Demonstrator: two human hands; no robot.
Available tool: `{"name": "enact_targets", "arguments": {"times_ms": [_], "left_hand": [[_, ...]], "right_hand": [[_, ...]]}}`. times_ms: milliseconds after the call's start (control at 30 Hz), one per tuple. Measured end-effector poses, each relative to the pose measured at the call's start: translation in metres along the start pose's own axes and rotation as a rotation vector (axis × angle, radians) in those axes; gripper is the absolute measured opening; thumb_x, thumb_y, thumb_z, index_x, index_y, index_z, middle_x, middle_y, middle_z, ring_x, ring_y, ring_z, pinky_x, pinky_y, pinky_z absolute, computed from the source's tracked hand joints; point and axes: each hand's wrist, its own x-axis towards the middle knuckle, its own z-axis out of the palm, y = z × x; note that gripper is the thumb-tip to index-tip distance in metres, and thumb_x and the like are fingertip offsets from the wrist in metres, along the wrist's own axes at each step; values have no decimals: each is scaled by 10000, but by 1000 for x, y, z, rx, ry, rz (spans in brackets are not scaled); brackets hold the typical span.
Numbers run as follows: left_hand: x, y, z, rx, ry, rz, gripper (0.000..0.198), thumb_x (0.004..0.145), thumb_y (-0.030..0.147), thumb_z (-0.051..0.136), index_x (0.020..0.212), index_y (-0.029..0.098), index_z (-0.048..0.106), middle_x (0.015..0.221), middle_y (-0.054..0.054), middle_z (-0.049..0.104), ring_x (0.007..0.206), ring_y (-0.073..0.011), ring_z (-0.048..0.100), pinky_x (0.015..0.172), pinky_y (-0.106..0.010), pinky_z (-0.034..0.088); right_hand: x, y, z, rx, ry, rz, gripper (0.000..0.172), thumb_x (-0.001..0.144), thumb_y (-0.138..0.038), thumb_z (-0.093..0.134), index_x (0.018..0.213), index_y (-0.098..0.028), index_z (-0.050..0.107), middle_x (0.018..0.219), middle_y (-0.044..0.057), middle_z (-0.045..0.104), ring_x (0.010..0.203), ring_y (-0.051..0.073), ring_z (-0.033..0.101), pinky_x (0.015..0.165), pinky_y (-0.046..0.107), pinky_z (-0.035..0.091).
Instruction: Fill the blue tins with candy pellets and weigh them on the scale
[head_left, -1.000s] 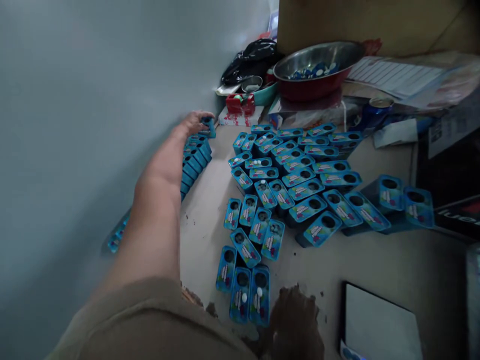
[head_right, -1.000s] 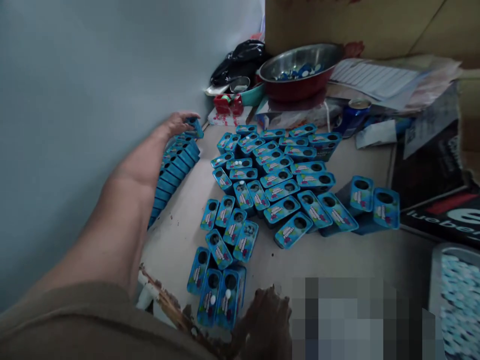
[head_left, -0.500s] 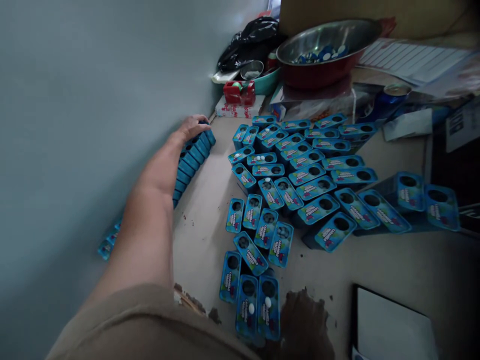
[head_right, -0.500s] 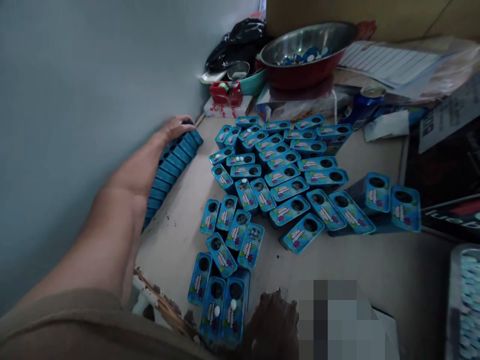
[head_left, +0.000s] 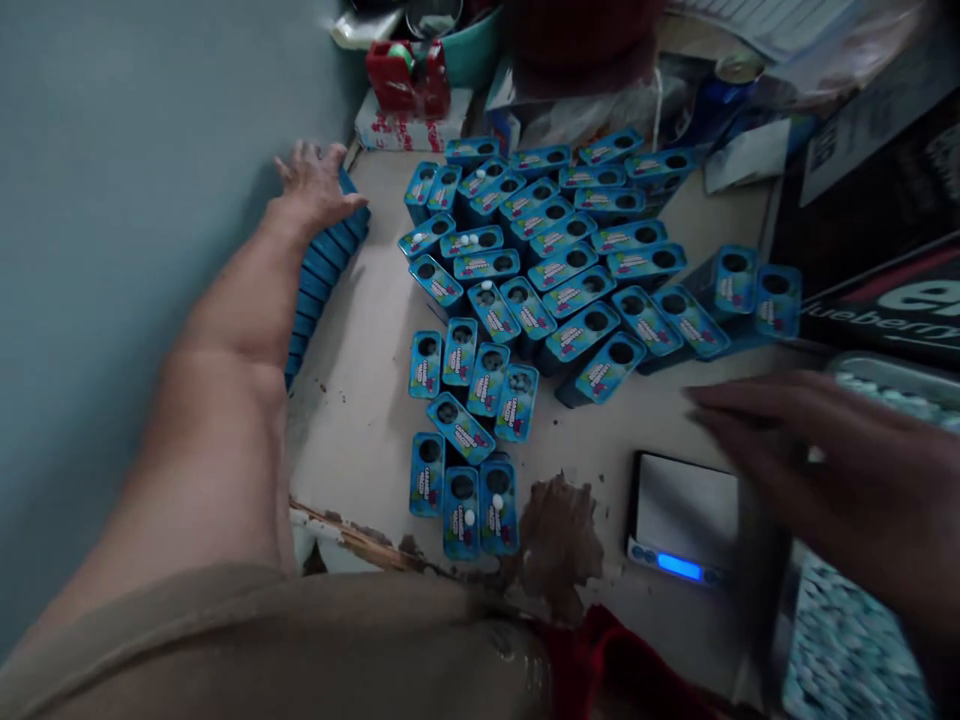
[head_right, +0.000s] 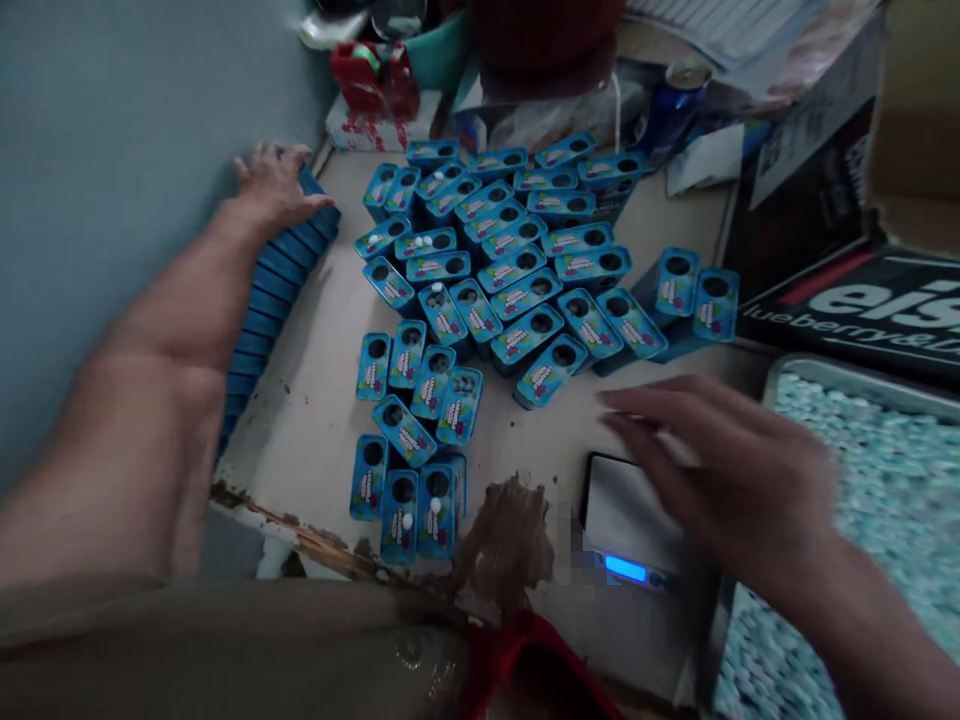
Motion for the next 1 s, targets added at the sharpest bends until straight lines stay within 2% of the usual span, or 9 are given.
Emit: {"name": "enact_targets", "arguments": {"times_ms": [33, 100, 167, 233, 333, 467, 633, 767, 1000], "left_hand": [[-10, 7, -2, 4, 22, 15, 915, 751, 710, 1009, 1331, 143, 585, 1739, -20, 505, 1591, -157, 262, 1399, -766, -114], [-37, 18, -12, 48, 87, 137, 795, 843, 503, 1014, 1478, 292, 585, 1781, 30, 447, 1677, -234, 272, 1419, -767, -107], [-67, 22, -32, 86, 193, 308, 664, 964, 472, 881, 1548, 421, 568, 1757, 35, 472, 1667, -282, 372, 1446, -721, 149], [-94, 16, -57, 103, 238, 420, 647, 970, 633, 805, 1540, 416, 589, 1702, -19, 531, 1589, -314, 480, 1370, -741, 327], [-136, -8, -97, 137, 233, 466, 789, 762, 867, 850, 1354, 366, 707, 1542, -52, 652, 1495, -326, 562, 1348, -770, 343], [-218, -41, -127, 49, 274, 541, 548, 802, 774, 807, 1213, 414, 771, 1333, -109, 761, 1308, -383, 707, 1185, -741, 524], [-321, -40, -115, -52, 238, 509, 409, 895, 617, 689, 1243, 427, 786, 1296, -191, 777, 1237, -388, 749, 1066, -673, 594], [-353, -20, -93, -138, 355, 542, 452, 943, 658, 651, 1301, 403, 761, 1379, -139, 773, 1401, -368, 678, 1155, -678, 511], [-400, 33, -62, -65, 364, 480, 379, 1033, 559, 683, 1199, 239, 798, 1259, -122, 818, 1206, -357, 748, 1108, -587, 542]], "right_hand": [[9, -13, 8, 21, -8, -120, 395, 1147, -534, 421, 1200, -466, 807, 1082, 64, 801, 920, 291, 778, 774, 446, 642], [32, -41, 25, -41, -105, -389, 416, 1148, -282, 412, 1257, -358, 807, 1060, 75, 789, 883, 275, 756, 767, 414, 595], [53, -65, 37, -198, -229, -531, 488, 1047, -49, 419, 1271, -254, 802, 1036, 101, 768, 878, 275, 739, 725, 389, 526], [66, -80, 45, -317, -296, -551, 493, 961, 51, 444, 1198, -191, 803, 1013, 117, 758, 878, 272, 733, 689, 366, 461], [72, -83, 52, -351, -282, -531, 405, 998, 25, 478, 1100, -196, 802, 1024, 120, 773, 872, 256, 736, 642, 339, 384], [57, -75, 48, -315, -294, -432, 252, 1075, -147, 589, 1059, -234, 824, 1108, 98, 816, 982, 273, 778, 622, 329, 355], [7, -66, 8, -293, -266, -193, 193, 1096, -290, 668, 1105, -303, 861, 1197, 31, 834, 1025, 288, 804, 644, 334, 398], [-44, -35, -19, -322, -201, 63, 119, 1030, -376, 782, 1087, -333, 877, 1087, 32, 847, 989, 325, 809, 647, 347, 428], [-116, 39, 20, -137, -9, 155, 315, 986, -421, 565, 968, -291, 852, 1055, 102, 850, 895, 352, 811, 594, 374, 452]]}}
